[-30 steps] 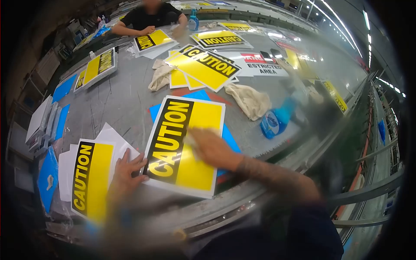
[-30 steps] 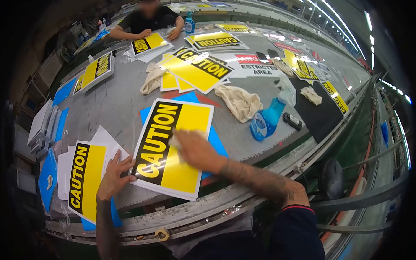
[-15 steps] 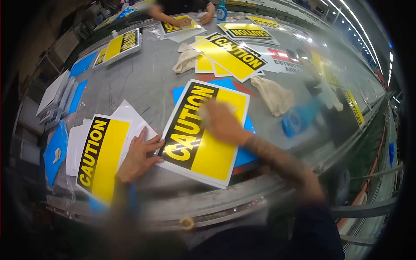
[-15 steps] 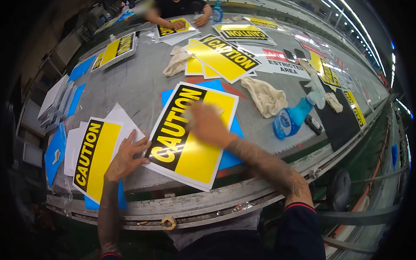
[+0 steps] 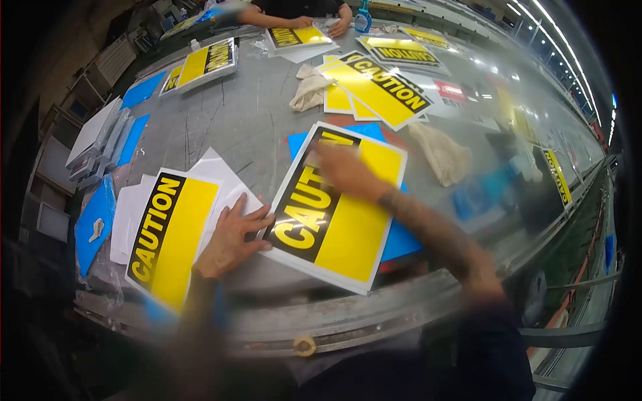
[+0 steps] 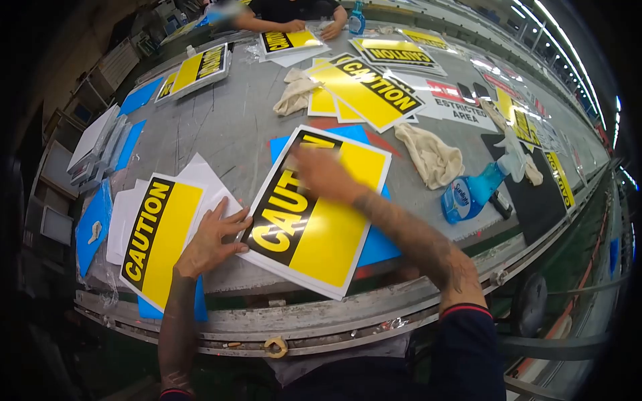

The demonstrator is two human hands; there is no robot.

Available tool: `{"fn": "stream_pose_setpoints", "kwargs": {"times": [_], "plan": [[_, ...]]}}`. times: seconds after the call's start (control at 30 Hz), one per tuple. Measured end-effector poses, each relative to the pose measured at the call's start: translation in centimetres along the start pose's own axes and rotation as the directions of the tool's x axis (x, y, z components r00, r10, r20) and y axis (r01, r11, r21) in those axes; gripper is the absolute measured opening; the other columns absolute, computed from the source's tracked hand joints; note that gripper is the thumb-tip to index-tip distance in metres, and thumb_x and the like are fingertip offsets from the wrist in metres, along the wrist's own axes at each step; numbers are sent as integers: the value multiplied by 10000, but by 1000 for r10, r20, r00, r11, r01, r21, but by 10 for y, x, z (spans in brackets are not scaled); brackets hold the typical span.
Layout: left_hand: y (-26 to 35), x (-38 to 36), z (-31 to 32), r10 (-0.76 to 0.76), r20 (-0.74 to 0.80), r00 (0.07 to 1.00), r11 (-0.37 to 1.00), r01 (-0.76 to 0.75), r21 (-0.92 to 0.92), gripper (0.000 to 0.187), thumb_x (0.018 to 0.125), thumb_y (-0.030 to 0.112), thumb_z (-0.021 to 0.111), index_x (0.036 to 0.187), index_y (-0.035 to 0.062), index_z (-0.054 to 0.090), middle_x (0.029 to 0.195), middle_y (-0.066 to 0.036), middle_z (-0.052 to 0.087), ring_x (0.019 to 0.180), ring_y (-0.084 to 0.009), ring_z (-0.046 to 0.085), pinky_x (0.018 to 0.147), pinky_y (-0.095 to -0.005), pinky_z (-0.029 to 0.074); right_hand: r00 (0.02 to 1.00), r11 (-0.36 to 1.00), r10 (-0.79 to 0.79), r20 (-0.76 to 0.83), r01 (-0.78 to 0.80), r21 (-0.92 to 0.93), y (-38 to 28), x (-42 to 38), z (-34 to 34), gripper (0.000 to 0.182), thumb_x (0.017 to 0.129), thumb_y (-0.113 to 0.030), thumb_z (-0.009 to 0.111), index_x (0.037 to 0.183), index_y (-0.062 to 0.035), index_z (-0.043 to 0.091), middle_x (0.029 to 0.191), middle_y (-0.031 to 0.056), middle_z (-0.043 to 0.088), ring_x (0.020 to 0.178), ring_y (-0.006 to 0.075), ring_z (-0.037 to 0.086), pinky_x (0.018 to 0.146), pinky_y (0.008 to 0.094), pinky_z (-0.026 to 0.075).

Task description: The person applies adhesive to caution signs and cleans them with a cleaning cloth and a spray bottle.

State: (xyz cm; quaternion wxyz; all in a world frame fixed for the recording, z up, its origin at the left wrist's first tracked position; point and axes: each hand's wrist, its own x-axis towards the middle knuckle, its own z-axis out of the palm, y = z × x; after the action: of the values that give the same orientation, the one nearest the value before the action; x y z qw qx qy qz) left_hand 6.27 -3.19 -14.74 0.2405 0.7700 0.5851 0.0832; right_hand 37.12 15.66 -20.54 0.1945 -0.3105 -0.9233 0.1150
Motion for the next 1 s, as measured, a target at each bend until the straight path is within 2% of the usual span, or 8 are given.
{"fn": "stream_pose_setpoints", "kwargs": {"times": [0.2, 0.33, 0.4, 0.53, 0.73, 0.87, 0.93, 1.0], "plan": [[0, 1, -2, -6, -4, 1000, 1000, 5, -26, 704, 876, 314, 900, 1535, 185, 688, 1717, 7, 519, 1707, -431, 166, 1360, -689, 110, 966, 961, -252, -54, 244, -130, -24, 26, 21, 536, 1054, -203, 612, 1543, 3, 545, 1604, 255, 559, 1481, 441, 534, 1262, 539, 397], [-5, -1, 3, 18, -58, 998, 998, -21, -56, 679, 871, 322, 905, 1508, 189, 712, 1706, 18, 532, 1709, -432, 153, 1355, -700, 103, 939, 984, 48, -340, -103, -145, 14, 61, 14, 501, 1021, -163, 655, 1476, 35, 583, 1502, 239, 629, 1388, 435, 606, 1211, 523, 459], [-14, 0, 6, 30, -89, 996, 999, -32, -26, 796, 826, 347, 942, 1551, 179, 660, 1771, -39, 438, 1710, -442, 136, 1367, -656, 142, 999, 971, 12, 45, -1, -238, -26, 43, 29, 547, 993, -149, 694, 1490, 45, 568, 1548, 261, 587, 1447, 449, 560, 1241, 536, 425], [-26, 2, 18, 12, -231, 973, 996, -32, -81, 1051, 734, 426, 994, 1632, 207, 494, 1831, -202, 245, 1705, -476, 114, 1379, -581, 193, 966, 965, -260, 11, 260, -16, -164, -49, 35, 687, 973, -167, 712, 1585, 48, 485, 1651, 285, 495, 1550, 445, 469, 1317, 577, 310], [-22, 1, 14, -35, -219, 975, 999, 25, -47, 1239, 694, 489, 1002, 1721, 198, 373, 1825, -241, 238, 1702, -495, 99, 1376, -588, 184, 981, 980, -97, -167, 65, -188, -74, -8, 28, 601, 1058, -136, 619, 1621, 18, 472, 1651, 260, 507, 1548, 434, 470, 1323, 521, 315], [-43, 8, 24, -9, -259, 966, 1000, 2, -30, 1353, 667, 529, 1005, 1760, 169, 292, 1824, -233, 250, 1694, -517, 101, 1365, -619, 191, 940, 937, -342, 3, 341, 79, -164, -46, 30, 671, 1037, -106, 606, 1660, 25, 394, 1617, 260, 539, 1536, 408, 501, 1321, 537, 335], [-39, 2, 21, -4, -253, 967, 1000, -4, -31, 1373, 652, 595, 987, 1765, 200, 287, 1833, -202, 248, 1696, -514, 94, 1369, -628, 174, 973, 946, -185, 137, 139, 291, -151, -39, 2, 706, 1023, -100, 648, 1668, 13, 384, 1613, 238, 548, 1534, 398, 503, 1326, 520, 337], [-35, 0, 20, -20, -239, 971, 999, 27, 24, 1381, 651, 655, 963, 1769, 217, 279, 1837, -185, 249, 1699, -505, 88, 1373, -632, 159, 977, 979, -205, -53, 205, -9, -91, -15, 23, 724, 999, -107, 704, 1648, 15, 407, 1619, 245, 543, 1497, 419, 524, 1274, 522, 392]]}}
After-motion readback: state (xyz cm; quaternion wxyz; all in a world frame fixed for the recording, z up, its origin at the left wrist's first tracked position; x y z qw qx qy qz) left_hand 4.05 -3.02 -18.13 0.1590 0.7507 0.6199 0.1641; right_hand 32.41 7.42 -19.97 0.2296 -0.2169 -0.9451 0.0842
